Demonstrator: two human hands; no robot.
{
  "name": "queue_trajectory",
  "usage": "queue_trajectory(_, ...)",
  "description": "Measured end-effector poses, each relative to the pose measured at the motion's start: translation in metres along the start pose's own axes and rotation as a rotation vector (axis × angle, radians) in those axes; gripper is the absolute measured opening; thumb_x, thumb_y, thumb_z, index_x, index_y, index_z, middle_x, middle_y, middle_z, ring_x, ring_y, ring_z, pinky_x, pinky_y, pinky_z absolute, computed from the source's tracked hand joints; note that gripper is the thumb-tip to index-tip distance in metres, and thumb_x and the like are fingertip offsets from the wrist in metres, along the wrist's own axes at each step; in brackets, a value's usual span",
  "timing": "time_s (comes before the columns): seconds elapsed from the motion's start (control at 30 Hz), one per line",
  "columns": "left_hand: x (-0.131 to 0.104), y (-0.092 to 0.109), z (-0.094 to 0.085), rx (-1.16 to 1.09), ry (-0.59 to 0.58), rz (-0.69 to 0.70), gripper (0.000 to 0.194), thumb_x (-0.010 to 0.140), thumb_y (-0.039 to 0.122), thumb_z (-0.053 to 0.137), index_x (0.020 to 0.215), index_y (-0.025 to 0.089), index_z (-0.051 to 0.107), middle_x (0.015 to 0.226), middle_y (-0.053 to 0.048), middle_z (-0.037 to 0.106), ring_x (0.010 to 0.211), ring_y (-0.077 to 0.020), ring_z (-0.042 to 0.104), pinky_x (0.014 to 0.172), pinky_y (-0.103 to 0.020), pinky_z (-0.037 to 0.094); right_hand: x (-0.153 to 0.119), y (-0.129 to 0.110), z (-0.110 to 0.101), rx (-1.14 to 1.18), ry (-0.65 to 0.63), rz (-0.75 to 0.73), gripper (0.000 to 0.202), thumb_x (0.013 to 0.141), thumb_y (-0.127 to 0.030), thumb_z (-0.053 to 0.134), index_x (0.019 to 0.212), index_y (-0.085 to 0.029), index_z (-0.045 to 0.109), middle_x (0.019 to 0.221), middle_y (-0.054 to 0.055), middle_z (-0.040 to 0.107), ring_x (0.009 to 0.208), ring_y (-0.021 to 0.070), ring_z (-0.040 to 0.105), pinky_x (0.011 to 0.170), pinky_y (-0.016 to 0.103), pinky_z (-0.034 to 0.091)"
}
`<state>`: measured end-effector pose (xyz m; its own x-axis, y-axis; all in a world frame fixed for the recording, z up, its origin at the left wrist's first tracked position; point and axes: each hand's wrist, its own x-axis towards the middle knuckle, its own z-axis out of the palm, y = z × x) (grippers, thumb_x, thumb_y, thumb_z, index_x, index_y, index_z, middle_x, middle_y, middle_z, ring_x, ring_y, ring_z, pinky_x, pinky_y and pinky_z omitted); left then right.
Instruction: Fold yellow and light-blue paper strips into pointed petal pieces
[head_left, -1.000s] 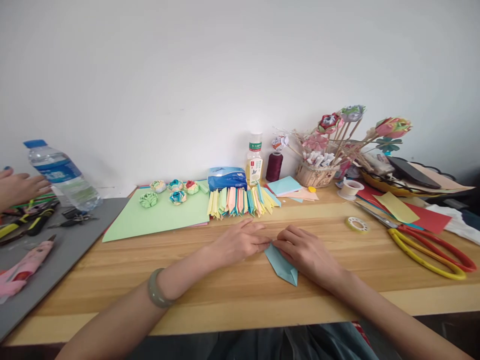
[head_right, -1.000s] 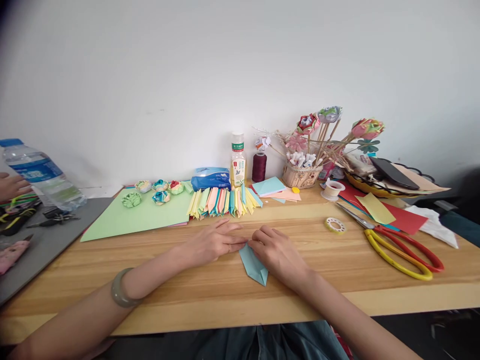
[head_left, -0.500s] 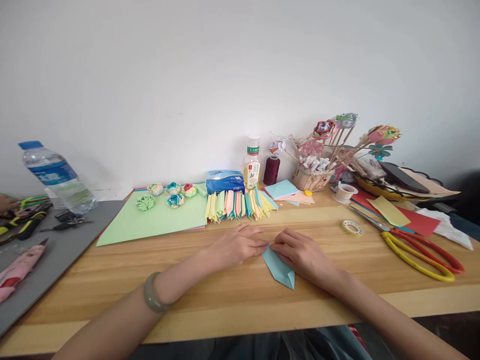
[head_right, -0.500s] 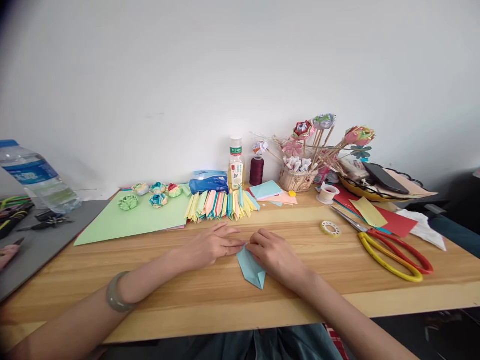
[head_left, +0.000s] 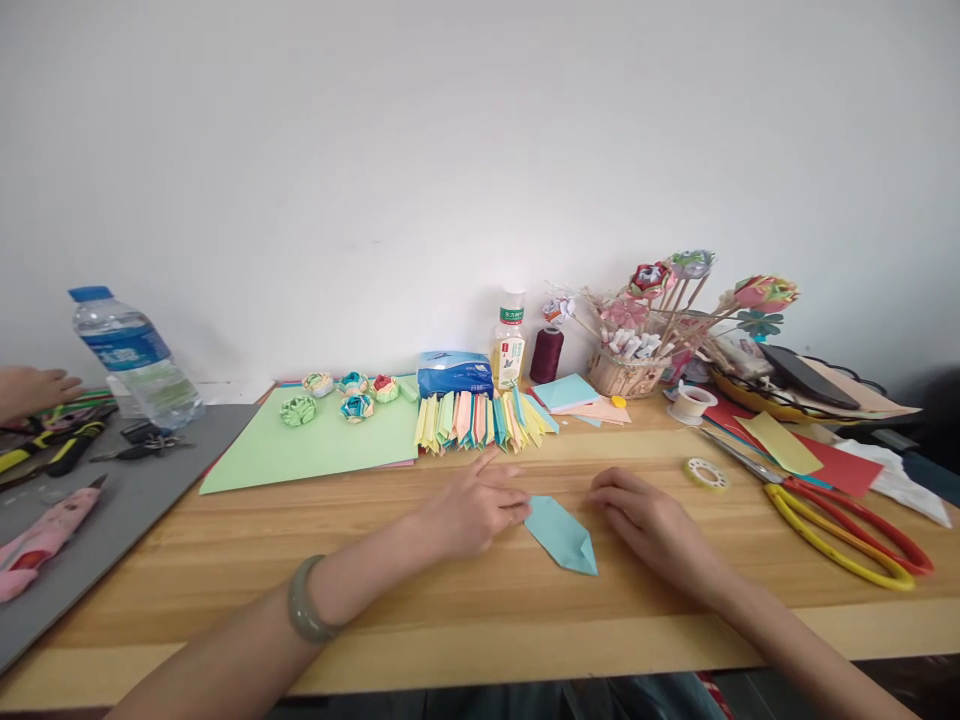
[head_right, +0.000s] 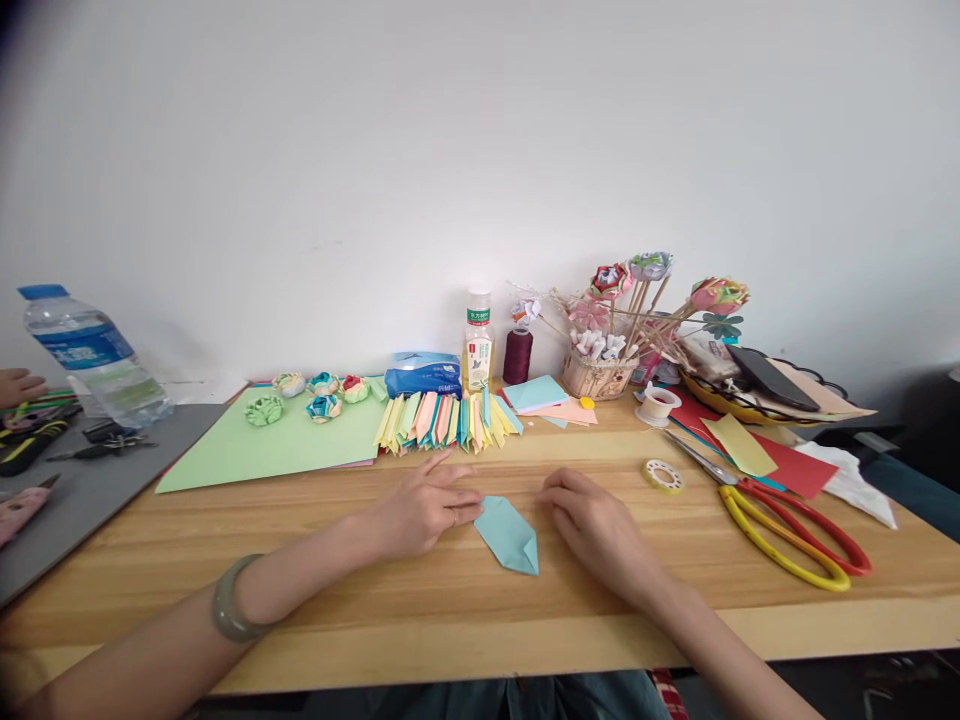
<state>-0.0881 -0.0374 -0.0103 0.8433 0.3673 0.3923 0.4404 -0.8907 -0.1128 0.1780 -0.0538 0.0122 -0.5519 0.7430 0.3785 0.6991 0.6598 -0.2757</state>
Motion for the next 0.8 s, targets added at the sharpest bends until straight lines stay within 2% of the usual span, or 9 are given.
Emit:
queue_trajectory(0.07, 0.0, 0.005, -0.002, 0.052, 0.029, -0.011, 0.023, 0.087, 0.011, 0.048, 0.101, 0.019, 0.065, 0.098, -0.003, 0.068, 0.114, -0.0248, 0.049, 0.108, -0.051, 0.019, -0.007, -0.001, -0.004, 0.038, 0.0, 0.056, 0.022, 0.086, -0.015, 0.039, 0.09, -0.02, 0.061, 0.093, 0.007, 0.061, 0.08, 0.0183, 0.062, 0.069, 0.031, 0.05)
queue_trajectory(0.17, 0.002, 0.01, -0.007, 0.076, 0.063, -0.02, 0.019, 0.088, 0.014, 0.048, 0.092, 0.02, 0.066, 0.087, -0.003, 0.066, 0.105, -0.0234, 0.052, 0.104, -0.048, 0.026, -0.015, -0.007, -0.006, 0.033, -0.047, 0.047, 0.018, 0.084, -0.016, 0.045, 0.096, -0.021, 0.058, 0.096, 0.007, 0.061, 0.083, 0.0188, 0.062, 0.07, 0.031, 0.05)
queue_trajectory(0.33, 0.007, 0.011, -0.012, 0.033, 0.089, -0.034, 0.029, 0.093, 0.019, 0.045, 0.073, 0.017, 0.066, 0.077, -0.001, 0.064, 0.092, -0.0189, 0.054, 0.094, -0.039, 0.036, -0.015, -0.012, -0.002, -0.002, -0.094, -0.02, 0.02, 0.084, -0.014, 0.044, 0.095, -0.022, 0.059, 0.097, 0.007, 0.062, 0.089, 0.0208, 0.06, 0.075, 0.033, 0.05)
queue_trajectory(0.43, 0.007, 0.01, -0.011, -0.029, 0.091, -0.026, 0.026, 0.093, 0.023, 0.047, 0.077, 0.018, 0.066, 0.079, -0.001, 0.065, 0.094, -0.0187, 0.053, 0.091, -0.036, 0.038, -0.01, -0.009, 0.002, 0.012, -0.124, -0.022, 0.02, 0.088, -0.017, 0.043, 0.098, -0.023, 0.059, 0.096, 0.007, 0.062, 0.088, 0.0206, 0.06, 0.074, 0.034, 0.05)
queue_trajectory(0.57, 0.007, 0.008, -0.008, -0.075, 0.113, -0.044, 0.022, 0.092, 0.027, 0.05, 0.082, 0.017, 0.066, 0.081, -0.001, 0.067, 0.098, -0.0201, 0.053, 0.092, -0.036, 0.037, -0.003, -0.002, 0.005, 0.06, -0.094, -0.012, 0.018, 0.088, -0.019, 0.045, 0.102, -0.021, 0.057, 0.1, 0.008, 0.06, 0.092, 0.0206, 0.058, 0.078, 0.034, 0.049)
queue_trajectory(0.8, 0.012, 0.012, -0.007, 0.029, 0.103, -0.052, 0.023, 0.091, 0.029, 0.051, 0.077, 0.017, 0.064, 0.074, -0.002, 0.066, 0.098, -0.0212, 0.054, 0.093, -0.04, 0.038, 0.01, 0.007, 0.005, 0.186, -0.177, 0.03, 0.009, 0.084, -0.018, 0.05, 0.092, -0.019, 0.055, 0.094, 0.007, 0.061, 0.088, 0.0199, 0.058, 0.078, 0.035, 0.047)
